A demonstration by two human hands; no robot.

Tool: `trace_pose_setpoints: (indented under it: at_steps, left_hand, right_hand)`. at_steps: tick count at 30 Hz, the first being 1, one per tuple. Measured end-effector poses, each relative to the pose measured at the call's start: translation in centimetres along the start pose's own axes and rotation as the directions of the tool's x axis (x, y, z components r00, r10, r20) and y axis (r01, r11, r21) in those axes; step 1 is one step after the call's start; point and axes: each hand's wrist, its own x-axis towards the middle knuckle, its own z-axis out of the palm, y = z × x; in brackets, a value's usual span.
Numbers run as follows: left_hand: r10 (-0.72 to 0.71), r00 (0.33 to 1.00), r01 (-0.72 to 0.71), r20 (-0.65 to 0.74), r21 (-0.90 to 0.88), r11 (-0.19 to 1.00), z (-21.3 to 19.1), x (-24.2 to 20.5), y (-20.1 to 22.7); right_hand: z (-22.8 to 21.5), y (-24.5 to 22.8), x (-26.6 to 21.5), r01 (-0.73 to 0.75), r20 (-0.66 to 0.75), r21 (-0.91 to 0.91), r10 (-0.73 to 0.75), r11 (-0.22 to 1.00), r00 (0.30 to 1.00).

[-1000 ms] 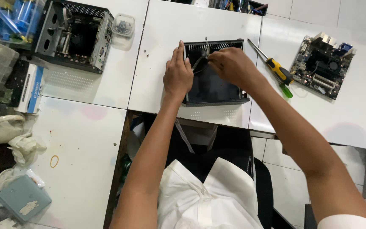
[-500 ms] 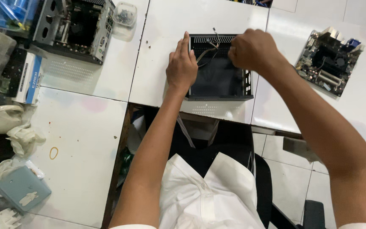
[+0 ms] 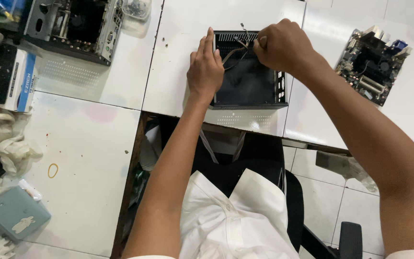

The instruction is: The person cleans the interior of a computer case with a brush, then places a motherboard inside. They connect a cable to the motherboard and use a screwdriver to secure the board to the case.

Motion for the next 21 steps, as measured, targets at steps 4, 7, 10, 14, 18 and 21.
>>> trace_pose_setpoints:
  at_steps: [4, 7, 10, 14, 18, 21]
  left_hand:
    - [-0.004, 1.000, 0.004, -0.003, -0.009, 1.000, 0.0, 0.1, 0.0]
    - [-0.003, 1.000, 0.003, 0.003, 0.001, 1.000, 0.2, 0.2, -0.1]
    - [0.005, 1.000, -0.005, 0.000, -0.004, 1.000, 0.2, 0.1, 0.0]
    - [0.002, 1.000, -0.001, -0.010, 0.011, 1.000, 0.5, 0.0, -0.3]
    - [-0.003, 1.000, 0.003, 0.014, -0.017, 1.000, -0.2, -0.1, 0.2]
    - [-0.008, 1.000, 0.009, 0.016, -0.022, 1.000, -0.2, -0.1, 0.2]
  right_hand:
    - [-1.5, -2.0, -0.8, -0.151, 0.243, -0.019, 0.151, 0.988, 0.958]
    - [-1.5, -2.3, -0.8, -0.106, 0.187, -0.121, 0.128, 0.987, 0.974]
    - [-1.0, -2.3, -0.9, 0.170, -0.021, 0.083, -0.169, 0.982, 0.985]
    - [-0.8, -2.5, -0.8, -0.064, 0.193, -0.338, 0.135, 0.939, 0.972]
    - [-0.9, -2.7, -0.1, 0.193, -0.031, 0.040, -0.192, 0.980, 0.981]
    - [-0.7, -3.1, -0.5, 0.204, -0.007, 0.170, -0.206, 0.964, 0.979]
